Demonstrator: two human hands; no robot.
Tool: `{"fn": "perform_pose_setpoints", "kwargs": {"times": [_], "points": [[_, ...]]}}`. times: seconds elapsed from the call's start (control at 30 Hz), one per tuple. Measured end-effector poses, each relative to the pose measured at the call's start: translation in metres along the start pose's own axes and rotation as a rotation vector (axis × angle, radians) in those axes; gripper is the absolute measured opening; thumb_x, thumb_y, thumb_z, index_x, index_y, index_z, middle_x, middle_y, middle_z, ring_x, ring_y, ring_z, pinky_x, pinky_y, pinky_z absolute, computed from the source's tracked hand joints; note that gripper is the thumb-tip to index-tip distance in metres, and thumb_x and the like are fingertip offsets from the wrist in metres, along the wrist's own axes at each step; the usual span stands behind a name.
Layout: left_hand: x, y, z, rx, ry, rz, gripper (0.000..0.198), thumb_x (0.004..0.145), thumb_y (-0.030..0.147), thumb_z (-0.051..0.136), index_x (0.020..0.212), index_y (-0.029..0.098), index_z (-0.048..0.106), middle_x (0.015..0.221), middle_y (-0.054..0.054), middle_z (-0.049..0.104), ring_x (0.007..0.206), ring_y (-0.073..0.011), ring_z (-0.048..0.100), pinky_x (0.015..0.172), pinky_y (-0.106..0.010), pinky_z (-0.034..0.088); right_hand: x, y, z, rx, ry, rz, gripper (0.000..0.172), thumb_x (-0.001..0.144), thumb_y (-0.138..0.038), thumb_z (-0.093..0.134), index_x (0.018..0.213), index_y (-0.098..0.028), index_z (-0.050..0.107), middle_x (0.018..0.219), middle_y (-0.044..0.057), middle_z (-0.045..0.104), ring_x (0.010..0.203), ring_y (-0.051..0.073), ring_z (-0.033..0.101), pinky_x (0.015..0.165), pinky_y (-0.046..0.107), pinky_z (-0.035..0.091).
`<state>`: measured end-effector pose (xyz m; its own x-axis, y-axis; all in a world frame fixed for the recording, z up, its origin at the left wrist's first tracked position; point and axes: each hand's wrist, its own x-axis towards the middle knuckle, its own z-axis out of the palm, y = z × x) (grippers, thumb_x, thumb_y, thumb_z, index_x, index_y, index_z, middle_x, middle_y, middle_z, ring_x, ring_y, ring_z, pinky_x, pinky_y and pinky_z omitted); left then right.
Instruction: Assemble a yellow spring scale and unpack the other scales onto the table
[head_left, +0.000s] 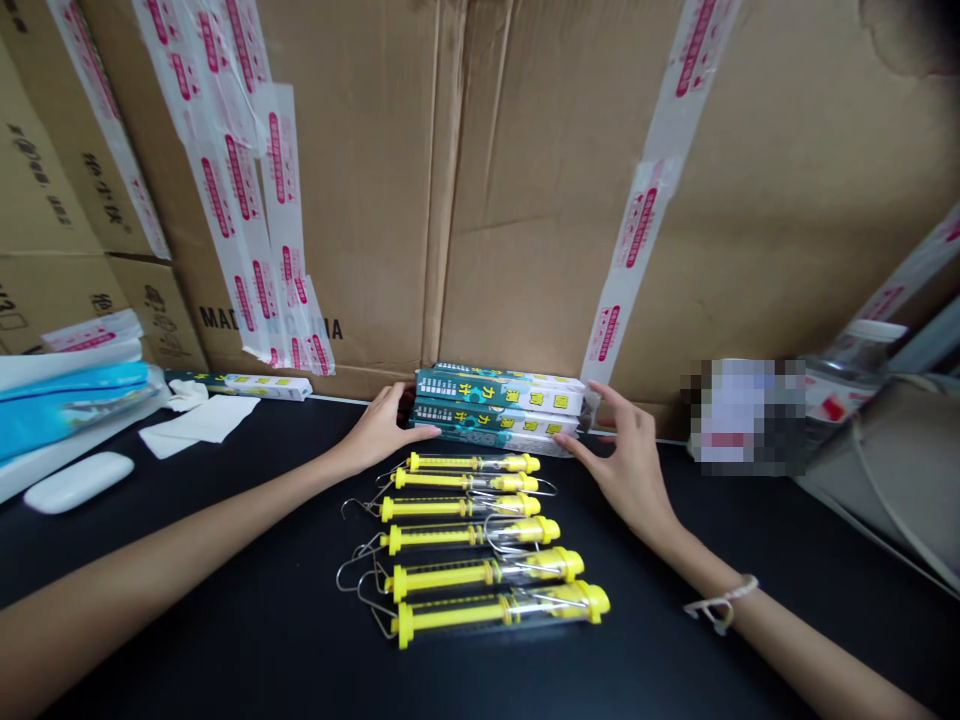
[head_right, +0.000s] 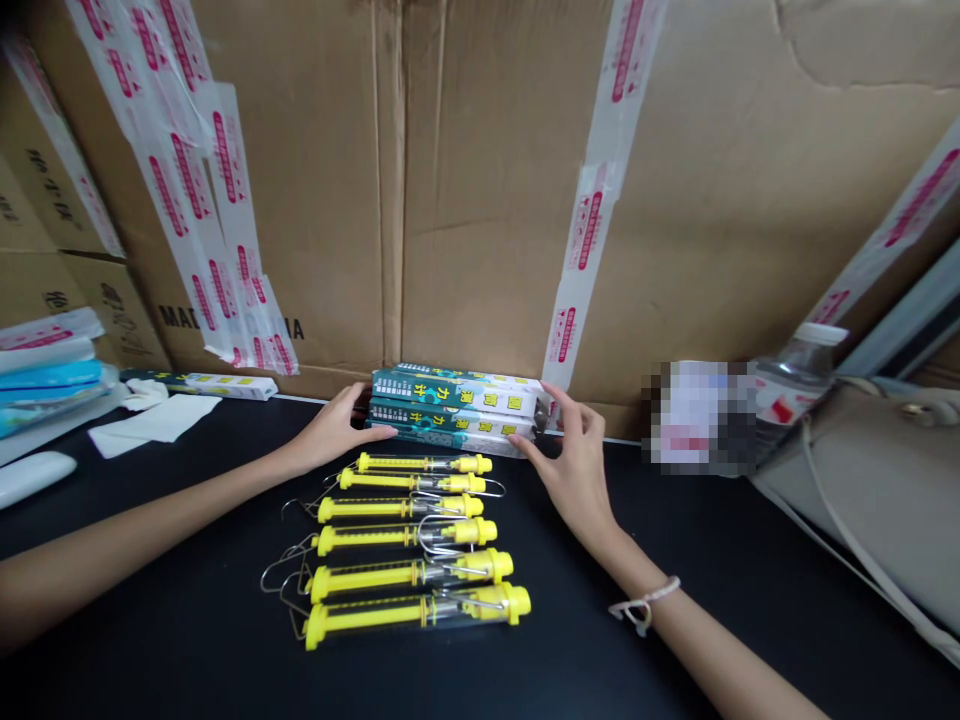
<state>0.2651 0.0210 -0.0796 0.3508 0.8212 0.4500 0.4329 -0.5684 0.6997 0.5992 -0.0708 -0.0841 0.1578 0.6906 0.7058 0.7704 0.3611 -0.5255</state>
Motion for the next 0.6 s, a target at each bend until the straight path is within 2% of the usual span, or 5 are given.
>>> {"fn": "perform_pose_setpoints", "kwargs": {"times": [0.17, 0.27, 0.43, 0.6], "points": [[-0.002, 0.005, 0.001, -0.003, 0.009, 0.024, 0.036, 0.096, 0.032, 0.064, 0.128, 0.017, 0.058, 0.128, -0.011, 0.06, 0.108, -0.0261, 0.064, 0.089, -0.047, 0.056, -0.001, -0.01, 0.001, -0.056, -0.002, -0.116, 0.047, 0.091, -0.048, 0.063, 0.132, -0.027, 0.06, 0.137, 0.017, 0.046, 0.119, 0.035, 0.055, 0.101, 0.056, 0.048], [-0.002, 0.006, 0.001, -0.002, 0.028, 0.03, 0.034, 0.097, 0.032, 0.063, 0.127, 0.017, 0.058, 0.127, -0.011, 0.061, 0.106, -0.0253, 0.064, 0.088, -0.045, 0.057, -0.001, -0.014, 0.0, -0.078, 0.028, -0.157, 0.038, 0.095, -0.046, 0.059, 0.126, -0.025, 0.061, 0.139, 0.016, 0.053, 0.125, 0.035, 0.053, 0.105, 0.057, 0.043], [0.0, 0.003, 0.0, 0.028, 0.052, 0.066, 0.033, 0.097, 0.033, 0.062, 0.126, 0.017, 0.059, 0.126, -0.01, 0.062, 0.105, -0.0249, 0.065, 0.088, -0.045, 0.057, 0.003, -0.016, -0.005, -0.104, 0.066, -0.191, 0.03, 0.096, -0.043, 0.059, 0.118, -0.025, 0.063, 0.122, 0.013, 0.068, 0.112, 0.034, 0.059, 0.094, 0.055, 0.049], [0.0, 0.006, -0.005, 0.049, 0.027, 0.152, 0.033, 0.097, 0.033, 0.062, 0.126, 0.017, 0.059, 0.127, -0.011, 0.061, 0.107, -0.0251, 0.064, 0.089, -0.046, 0.056, 0.014, -0.019, -0.012, -0.111, 0.045, -0.232, 0.037, 0.092, -0.045, 0.064, 0.123, -0.025, 0.066, 0.104, 0.011, 0.071, 0.098, 0.032, 0.06, 0.088, 0.051, 0.051]]}}
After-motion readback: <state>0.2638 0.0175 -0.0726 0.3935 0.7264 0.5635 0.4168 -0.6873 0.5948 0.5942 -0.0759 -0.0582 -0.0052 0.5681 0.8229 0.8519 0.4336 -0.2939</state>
